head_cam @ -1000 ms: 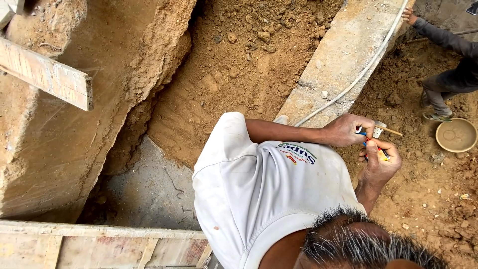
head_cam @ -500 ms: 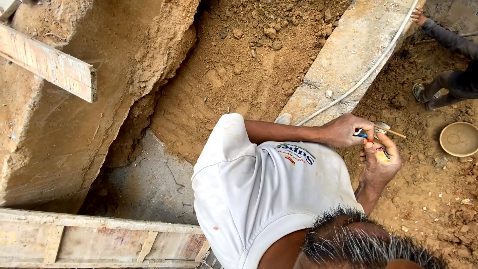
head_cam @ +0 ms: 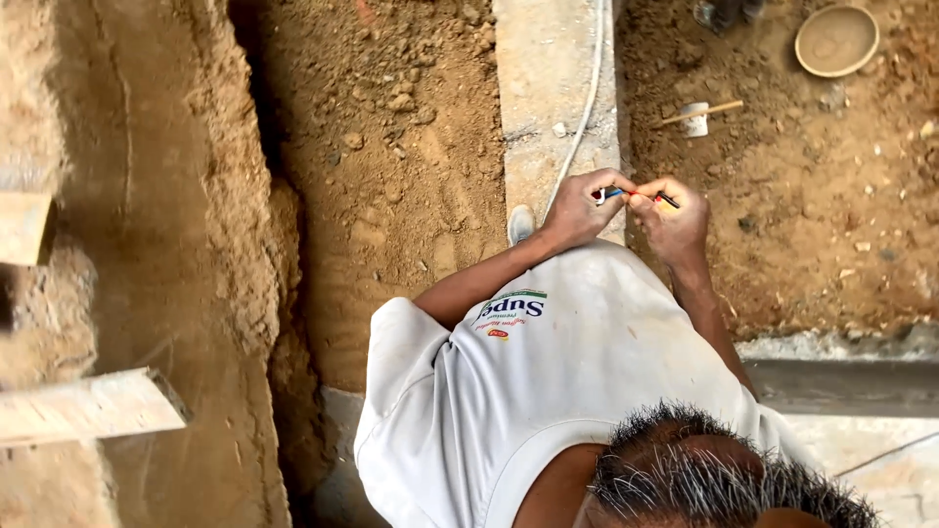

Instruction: The person handles small electrical wire connectors and matches, removing items from a package and preparing them by hand while standing over a construction ditch.

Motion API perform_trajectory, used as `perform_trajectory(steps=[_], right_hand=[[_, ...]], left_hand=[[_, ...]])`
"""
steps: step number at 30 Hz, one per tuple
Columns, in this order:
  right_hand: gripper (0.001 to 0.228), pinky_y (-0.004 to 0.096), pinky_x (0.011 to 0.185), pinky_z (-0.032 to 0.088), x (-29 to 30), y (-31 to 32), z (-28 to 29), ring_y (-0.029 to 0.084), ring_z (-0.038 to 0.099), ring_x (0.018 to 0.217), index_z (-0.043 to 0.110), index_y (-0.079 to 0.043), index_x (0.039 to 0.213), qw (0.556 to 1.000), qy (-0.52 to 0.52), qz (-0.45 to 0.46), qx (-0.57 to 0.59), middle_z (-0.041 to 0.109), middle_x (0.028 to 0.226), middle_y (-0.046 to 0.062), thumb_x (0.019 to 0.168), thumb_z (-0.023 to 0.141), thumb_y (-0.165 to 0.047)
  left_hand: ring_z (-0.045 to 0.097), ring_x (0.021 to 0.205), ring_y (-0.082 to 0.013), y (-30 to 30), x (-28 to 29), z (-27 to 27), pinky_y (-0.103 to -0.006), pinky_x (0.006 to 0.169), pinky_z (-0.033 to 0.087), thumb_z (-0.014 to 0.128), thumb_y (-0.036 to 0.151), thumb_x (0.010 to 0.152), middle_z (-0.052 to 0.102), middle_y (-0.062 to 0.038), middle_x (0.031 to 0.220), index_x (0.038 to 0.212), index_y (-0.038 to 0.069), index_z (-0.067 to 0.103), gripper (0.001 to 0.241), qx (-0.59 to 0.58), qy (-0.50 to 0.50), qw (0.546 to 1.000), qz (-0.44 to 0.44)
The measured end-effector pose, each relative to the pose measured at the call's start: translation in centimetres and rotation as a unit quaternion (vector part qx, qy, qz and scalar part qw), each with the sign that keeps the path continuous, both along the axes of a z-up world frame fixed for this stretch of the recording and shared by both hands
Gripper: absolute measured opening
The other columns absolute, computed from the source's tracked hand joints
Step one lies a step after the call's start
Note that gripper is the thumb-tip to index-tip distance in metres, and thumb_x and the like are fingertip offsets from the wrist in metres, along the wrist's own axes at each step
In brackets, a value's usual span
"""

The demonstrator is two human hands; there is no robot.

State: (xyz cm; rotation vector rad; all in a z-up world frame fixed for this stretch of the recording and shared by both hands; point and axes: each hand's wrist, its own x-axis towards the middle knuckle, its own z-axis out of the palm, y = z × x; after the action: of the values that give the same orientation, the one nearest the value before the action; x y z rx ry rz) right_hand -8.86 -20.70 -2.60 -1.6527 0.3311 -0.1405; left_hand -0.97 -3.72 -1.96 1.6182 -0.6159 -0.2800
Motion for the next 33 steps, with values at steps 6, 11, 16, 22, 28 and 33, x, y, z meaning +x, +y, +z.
perform_trajectory(steps=[6, 11, 16, 22, 28, 33], right_hand=[[0.009, 0.022, 0.061, 0.051, -0.1, 1.8, 2.5, 0.006, 0.06, 0.069, 0.066, 0.0, 0.101, 1.0, -0.002, -0.008, 0.018, 0.068, 0.085, 0.003, 0.1, 0.071, -0.006], [0.007, 0.023, 0.061, 0.052, -0.4, 1.5, 2.8, 0.006, 0.062, 0.069, 0.065, 0.0, 0.1, 1.0, -0.019, -0.003, 0.012, 0.067, 0.084, 0.003, 0.098, 0.07, -0.004], [0.006, 0.023, 0.064, 0.053, -1.2, 0.8, 2.6, 0.006, 0.062, 0.072, 0.065, 0.001, 0.1, 1.0, -0.026, -0.002, 0.009, 0.068, 0.088, 0.004, 0.1, 0.069, -0.004], [0.008, 0.023, 0.064, 0.052, -1.5, 0.2, 2.4, 0.007, 0.062, 0.071, 0.063, 0.0, 0.102, 0.999, -0.036, 0.013, 0.021, 0.067, 0.087, 0.005, 0.104, 0.07, -0.005], [0.005, 0.022, 0.06, 0.052, -2.2, -1.1, 2.3, 0.01, 0.064, 0.068, 0.066, 0.003, 0.11, 0.995, -0.066, 0.022, 0.075, 0.071, 0.088, 0.011, 0.108, 0.07, 0.002], [0.006, 0.022, 0.049, 0.046, -2.2, -1.8, 3.7, 0.013, 0.063, 0.059, 0.066, 0.004, 0.106, 0.957, -0.01, -0.025, 0.289, 0.07, 0.084, 0.015, 0.102, 0.069, 0.008]], left_hand=[[0.069, 0.077, -0.0084, 0.2, -0.2, -0.2, -0.0241, 0.068, 0.055, 0.073, 0.004, 0.091, 0.077, -0.005, 0.091, 0.099, 0.005, 0.074, 0.008, -0.001, 0.031, 0.999, 0.017], [0.066, 0.073, -0.0058, 0.1, -0.3, -0.5, -0.0228, 0.064, 0.053, 0.071, 0.002, 0.092, 0.076, -0.003, 0.087, 0.1, 0.004, 0.074, 0.008, 0.011, 0.059, 0.998, 0.019], [0.064, 0.071, -0.0049, 0.0, -0.2, 1.4, -0.0223, 0.063, 0.052, 0.072, 0.002, 0.091, 0.076, -0.002, 0.089, 0.102, 0.003, 0.074, 0.011, 0.024, 0.068, 0.997, 0.002], [0.066, 0.072, -0.006, -0.5, -0.4, 0.7, -0.0224, 0.064, 0.053, 0.071, 0.002, 0.092, 0.077, -0.003, 0.09, 0.1, 0.004, 0.075, 0.009, 0.02, 0.08, 0.997, -0.012], [0.067, 0.071, -0.0084, -0.9, 0.1, 1.9, -0.0241, 0.062, 0.05, 0.076, 0.002, 0.093, 0.079, -0.001, 0.09, 0.101, 0.007, 0.076, 0.009, -0.004, 0.016, 0.999, -0.044], [0.073, 0.098, -0.0136, -1.0, -0.2, 3.1, -0.029, 0.083, 0.061, 0.082, 0.005, 0.089, 0.073, -0.003, 0.107, 0.111, 0.006, 0.073, 0.023, -0.037, -0.044, 0.993, -0.102]])
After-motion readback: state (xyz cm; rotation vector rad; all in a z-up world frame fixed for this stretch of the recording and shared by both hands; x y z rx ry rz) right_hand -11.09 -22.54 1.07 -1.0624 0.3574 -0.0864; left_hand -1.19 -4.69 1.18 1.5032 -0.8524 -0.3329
